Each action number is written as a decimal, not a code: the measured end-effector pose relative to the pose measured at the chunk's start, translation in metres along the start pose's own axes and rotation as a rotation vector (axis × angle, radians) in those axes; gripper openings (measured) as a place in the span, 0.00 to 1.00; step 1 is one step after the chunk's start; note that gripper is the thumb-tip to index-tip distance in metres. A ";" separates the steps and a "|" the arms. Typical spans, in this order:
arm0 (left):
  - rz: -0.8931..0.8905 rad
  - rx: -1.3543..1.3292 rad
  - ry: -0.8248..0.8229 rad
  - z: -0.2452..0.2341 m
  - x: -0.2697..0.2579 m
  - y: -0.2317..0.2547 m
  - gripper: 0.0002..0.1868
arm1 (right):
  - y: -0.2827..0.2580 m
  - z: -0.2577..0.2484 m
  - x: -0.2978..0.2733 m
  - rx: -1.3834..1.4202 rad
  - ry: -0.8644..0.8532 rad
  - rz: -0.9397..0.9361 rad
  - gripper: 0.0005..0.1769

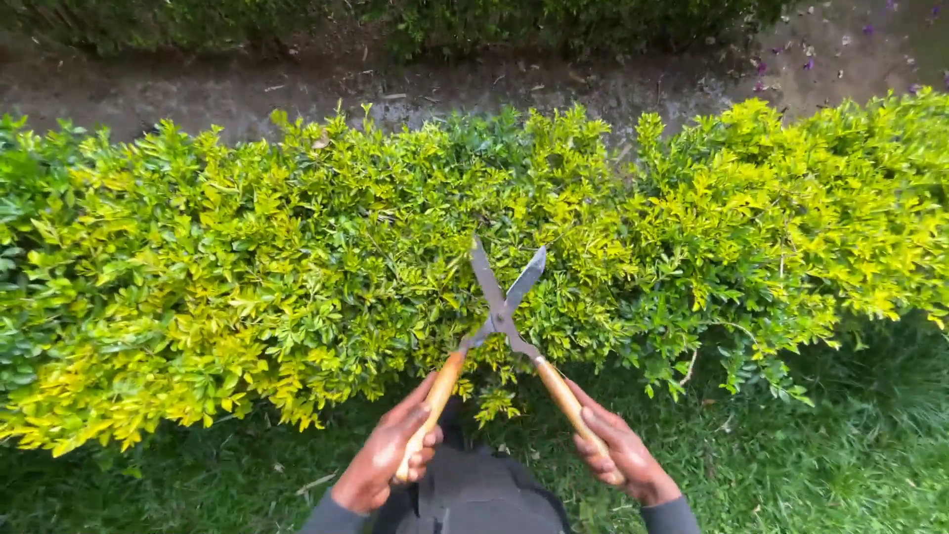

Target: Trimming a garden hedge using manual hedge shears at a steady pace.

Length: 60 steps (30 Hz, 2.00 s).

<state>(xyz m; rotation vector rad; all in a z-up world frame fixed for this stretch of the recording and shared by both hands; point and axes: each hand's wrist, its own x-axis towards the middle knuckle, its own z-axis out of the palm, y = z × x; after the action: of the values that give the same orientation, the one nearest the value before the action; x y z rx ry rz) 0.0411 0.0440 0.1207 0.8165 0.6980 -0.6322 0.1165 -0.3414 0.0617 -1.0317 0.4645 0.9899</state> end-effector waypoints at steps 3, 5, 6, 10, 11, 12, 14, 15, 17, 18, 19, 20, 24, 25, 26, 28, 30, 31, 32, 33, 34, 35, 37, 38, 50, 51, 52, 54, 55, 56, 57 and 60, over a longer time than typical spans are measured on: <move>0.009 0.010 0.032 -0.006 0.006 -0.011 0.38 | -0.002 -0.001 0.006 -0.088 0.002 0.006 0.40; 0.047 -0.057 0.041 -0.003 0.032 -0.030 0.38 | 0.009 0.011 0.026 -0.012 -0.020 -0.005 0.41; 0.090 -0.127 0.047 -0.002 0.047 -0.036 0.38 | 0.012 0.017 0.039 0.059 -0.044 -0.018 0.41; 0.196 -0.058 0.146 0.022 0.077 -0.050 0.38 | 0.051 0.084 0.064 0.118 0.059 -0.154 0.40; 0.216 -0.083 0.080 0.015 0.074 -0.038 0.40 | 0.046 0.083 0.064 0.191 -0.013 -0.185 0.40; 0.235 -0.107 0.014 0.008 0.070 -0.026 0.43 | 0.042 0.082 0.063 0.263 -0.087 -0.216 0.41; 0.224 -0.038 0.006 0.017 0.037 -0.013 0.41 | 0.018 0.057 0.043 0.163 -0.098 -0.189 0.41; 0.197 0.034 -0.003 0.022 0.021 -0.009 0.39 | 0.010 0.042 0.029 0.075 -0.099 -0.159 0.41; 0.181 -0.023 -0.018 0.000 0.031 -0.037 0.41 | 0.005 0.025 0.015 0.041 -0.058 -0.103 0.42; 0.179 -0.080 -0.032 -0.012 0.038 -0.049 0.42 | 0.000 0.017 0.011 0.002 -0.027 -0.054 0.44; 0.165 -0.081 -0.032 -0.011 0.038 -0.049 0.42 | 0.004 0.019 0.013 0.009 -0.018 -0.047 0.44; 0.109 -0.090 0.036 -0.010 0.038 -0.048 0.40 | 0.007 0.019 0.016 -0.005 0.007 -0.012 0.43; 0.077 -0.148 0.121 -0.011 0.069 -0.063 0.39 | 0.014 0.005 0.041 0.066 -0.062 0.021 0.40; 0.081 -0.155 0.129 -0.009 0.070 -0.057 0.39 | 0.007 0.007 0.043 0.060 -0.069 0.028 0.40; 0.094 -0.159 0.111 -0.006 0.071 -0.051 0.38 | 0.001 0.008 0.046 0.039 -0.069 0.012 0.40; 0.106 -0.183 0.102 0.002 0.069 -0.049 0.38 | -0.006 0.003 0.044 0.004 -0.072 0.014 0.39; 0.091 -0.242 0.111 0.008 0.072 -0.041 0.37 | -0.019 -0.005 0.053 0.037 -0.115 0.038 0.41; 0.116 -0.242 0.112 0.032 0.087 -0.051 0.37 | -0.015 0.024 0.061 0.023 -0.134 0.028 0.41; 0.228 -0.243 0.213 0.055 0.103 -0.061 0.40 | -0.011 0.053 0.069 0.014 -0.075 -0.031 0.42; 0.302 -0.251 0.319 0.082 0.108 -0.087 0.44 | 0.008 0.077 0.058 0.019 0.009 -0.063 0.43; 0.289 -0.259 0.326 0.084 0.110 -0.081 0.44 | 0.013 0.076 0.062 0.018 0.017 -0.048 0.43; 0.277 -0.307 0.246 0.083 0.111 -0.075 0.42 | 0.021 0.078 0.067 0.114 0.009 -0.101 0.42; 0.281 -0.358 0.166 0.080 0.103 -0.068 0.40 | 0.016 0.068 0.060 0.201 -0.010 -0.160 0.42; 0.281 -0.381 0.117 0.079 0.094 -0.068 0.40 | 0.002 0.055 0.050 0.121 -0.021 -0.115 0.42; 0.155 -0.166 0.218 0.092 0.030 -0.089 0.38 | -0.039 -0.029 0.004 -0.068 -0.105 0.095 0.43; 0.163 -0.156 0.240 0.099 0.026 -0.083 0.37 | -0.042 -0.030 0.007 -0.075 -0.117 0.081 0.43; 0.165 -0.161 0.245 0.097 0.030 -0.091 0.37 | -0.043 -0.027 0.009 -0.079 -0.122 0.086 0.43; 0.223 -0.216 0.259 0.091 0.041 -0.105 0.40 | -0.044 -0.020 0.015 -0.076 -0.137 0.120 0.42; 0.225 -0.209 0.260 0.088 0.045 -0.100 0.40 | -0.040 -0.020 0.025 -0.072 -0.140 0.116 0.42; 0.211 -0.238 0.307 0.086 0.048 -0.096 0.39 | -0.036 -0.020 0.035 -0.049 -0.182 0.116 0.42; 0.196 -0.270 0.353 0.084 0.052 -0.092 0.37 | -0.033 -0.019 0.045 -0.029 -0.222 0.119 0.42; 0.267 -0.296 0.340 0.072 0.073 -0.090 0.38 | -0.019 -0.030 0.073 0.026 -0.286 0.113 0.40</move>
<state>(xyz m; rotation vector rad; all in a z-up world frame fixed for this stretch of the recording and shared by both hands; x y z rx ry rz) 0.0421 -0.0797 0.0622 0.7297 0.9461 -0.1416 0.1732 -0.3377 0.0038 -0.8308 0.3006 1.2085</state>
